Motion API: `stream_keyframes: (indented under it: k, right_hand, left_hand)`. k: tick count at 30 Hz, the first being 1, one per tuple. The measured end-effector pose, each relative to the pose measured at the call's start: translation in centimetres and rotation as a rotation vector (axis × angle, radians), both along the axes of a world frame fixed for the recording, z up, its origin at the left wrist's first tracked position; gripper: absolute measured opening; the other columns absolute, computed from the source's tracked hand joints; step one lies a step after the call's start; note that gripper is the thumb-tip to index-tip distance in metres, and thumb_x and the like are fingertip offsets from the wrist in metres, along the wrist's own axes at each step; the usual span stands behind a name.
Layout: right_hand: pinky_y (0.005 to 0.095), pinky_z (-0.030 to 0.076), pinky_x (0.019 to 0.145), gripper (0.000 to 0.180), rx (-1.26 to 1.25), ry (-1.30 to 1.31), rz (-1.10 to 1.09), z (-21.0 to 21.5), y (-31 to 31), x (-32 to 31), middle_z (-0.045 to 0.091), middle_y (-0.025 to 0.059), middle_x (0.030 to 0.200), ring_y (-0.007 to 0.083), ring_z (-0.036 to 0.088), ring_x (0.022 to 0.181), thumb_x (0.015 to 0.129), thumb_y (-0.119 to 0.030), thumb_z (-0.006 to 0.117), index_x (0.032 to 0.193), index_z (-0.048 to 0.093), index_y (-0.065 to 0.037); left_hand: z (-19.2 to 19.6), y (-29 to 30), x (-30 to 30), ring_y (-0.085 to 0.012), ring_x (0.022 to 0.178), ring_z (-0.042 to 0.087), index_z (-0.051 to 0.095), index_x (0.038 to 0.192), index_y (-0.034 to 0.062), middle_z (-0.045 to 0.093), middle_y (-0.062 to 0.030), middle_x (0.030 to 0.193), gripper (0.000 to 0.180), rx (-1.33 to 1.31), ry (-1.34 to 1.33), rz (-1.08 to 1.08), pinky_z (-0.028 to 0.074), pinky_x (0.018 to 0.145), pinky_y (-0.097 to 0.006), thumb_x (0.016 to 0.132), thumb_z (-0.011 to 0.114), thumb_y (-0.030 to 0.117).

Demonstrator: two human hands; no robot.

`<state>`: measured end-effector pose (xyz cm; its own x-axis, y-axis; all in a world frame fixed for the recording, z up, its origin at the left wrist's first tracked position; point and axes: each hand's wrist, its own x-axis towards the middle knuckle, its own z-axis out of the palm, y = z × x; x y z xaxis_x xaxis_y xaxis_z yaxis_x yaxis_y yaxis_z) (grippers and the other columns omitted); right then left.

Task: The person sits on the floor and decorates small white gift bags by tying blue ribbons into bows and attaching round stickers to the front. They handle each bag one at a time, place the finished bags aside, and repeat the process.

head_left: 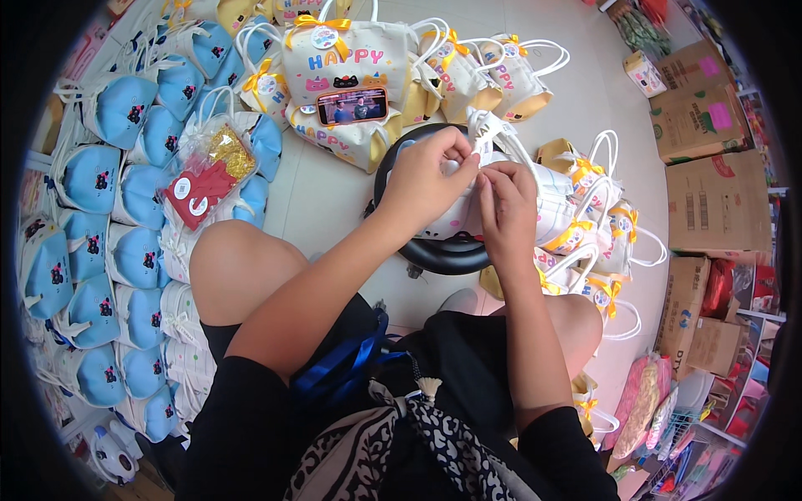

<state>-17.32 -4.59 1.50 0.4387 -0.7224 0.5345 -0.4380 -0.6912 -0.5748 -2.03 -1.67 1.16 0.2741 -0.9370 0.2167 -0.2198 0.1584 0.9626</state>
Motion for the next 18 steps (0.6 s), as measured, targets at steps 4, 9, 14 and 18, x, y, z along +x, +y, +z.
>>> stream_keyframes:
  k: [4,9,14,18]
  right_hand:
    - [0.0388,0.048,0.082,0.01,-0.003,-0.018,-0.008,0.1,0.0,0.2,0.062,0.014,0.099,0.031,0.06,0.091,0.087,-0.002,0.068,0.097,0.068,0.002]
    - [0.039,0.048,0.082,0.008,0.066,-0.045,-0.026,-0.1,0.1,0.1,0.062,0.0134,0.096,0.0313,0.059,0.091,0.087,-0.003,0.068,0.093,0.067,0.002]
    - [0.0394,0.047,0.081,0.006,0.118,-0.064,-0.018,-0.1,-0.2,-0.1,0.06,0.0134,0.092,0.0319,0.058,0.089,0.088,-0.004,0.066,0.09,0.066,0.001]
    - [0.0407,0.046,0.08,0.006,0.126,-0.048,-0.013,0.0,-0.2,-0.1,0.06,0.0136,0.091,0.0324,0.057,0.087,0.088,-0.005,0.065,0.089,0.064,0.002]
  left_hand:
    - [-0.5,-0.1,0.5,-0.0063,0.078,0.065,0.063,0.095,0.0005,0.067,-0.0028,0.086,0.015,0.064,0.063,-0.002,0.051,0.066,-0.022,0.094,0.071,0.013]
    - [0.1,-0.1,1.3,-0.0071,0.082,0.067,0.064,0.099,0.0016,0.069,-0.0032,0.088,0.017,0.186,0.195,-0.053,0.051,0.071,-0.021,0.094,0.072,0.016]
    - [1.5,0.4,2.6,-0.0125,0.081,0.069,0.068,0.099,0.0027,0.073,-0.0063,0.089,0.018,0.029,-0.178,-0.105,0.052,0.076,-0.027,0.09,0.074,0.017]
    - [2.6,0.8,2.6,-0.0164,0.082,0.069,0.074,0.094,0.006,0.073,-0.0052,0.087,0.015,0.063,-0.279,-0.145,0.051,0.082,-0.03,0.087,0.075,0.019]
